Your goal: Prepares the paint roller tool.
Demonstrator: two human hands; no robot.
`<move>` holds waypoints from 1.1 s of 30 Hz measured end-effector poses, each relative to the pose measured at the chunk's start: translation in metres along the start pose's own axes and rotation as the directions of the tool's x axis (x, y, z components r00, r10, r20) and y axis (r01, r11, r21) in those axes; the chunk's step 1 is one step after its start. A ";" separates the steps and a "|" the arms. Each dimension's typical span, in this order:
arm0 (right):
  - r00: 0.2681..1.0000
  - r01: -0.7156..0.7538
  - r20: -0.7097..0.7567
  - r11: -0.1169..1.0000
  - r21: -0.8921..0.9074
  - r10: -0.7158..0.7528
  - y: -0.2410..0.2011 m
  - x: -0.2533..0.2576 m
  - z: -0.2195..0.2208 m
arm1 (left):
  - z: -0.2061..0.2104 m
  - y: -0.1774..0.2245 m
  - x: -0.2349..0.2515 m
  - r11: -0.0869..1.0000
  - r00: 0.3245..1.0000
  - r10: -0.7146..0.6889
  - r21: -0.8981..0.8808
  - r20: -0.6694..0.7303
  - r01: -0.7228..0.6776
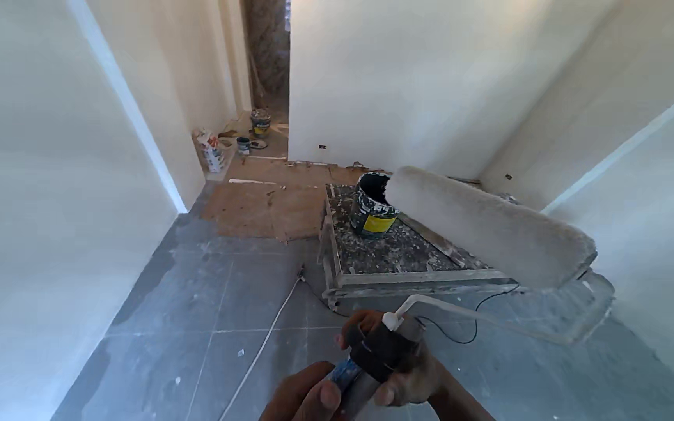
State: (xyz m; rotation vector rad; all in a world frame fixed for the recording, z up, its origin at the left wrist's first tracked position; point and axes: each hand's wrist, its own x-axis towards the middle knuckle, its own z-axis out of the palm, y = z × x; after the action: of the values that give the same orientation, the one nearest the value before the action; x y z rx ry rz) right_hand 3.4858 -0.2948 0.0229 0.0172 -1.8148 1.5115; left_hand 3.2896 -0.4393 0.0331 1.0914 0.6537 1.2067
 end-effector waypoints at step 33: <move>0.983 -0.176 -0.123 0.539 -0.823 0.133 -0.076 -0.022 0.024 | -0.009 -0.021 0.021 0.979 0.965 -0.202 -0.033 -0.165 0.199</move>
State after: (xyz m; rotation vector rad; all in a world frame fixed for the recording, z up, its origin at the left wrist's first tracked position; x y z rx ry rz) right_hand 3.5234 -0.3472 0.0744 -0.6621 -2.3736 0.5773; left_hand 3.2961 -0.4160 0.0132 0.8925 0.8618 1.1330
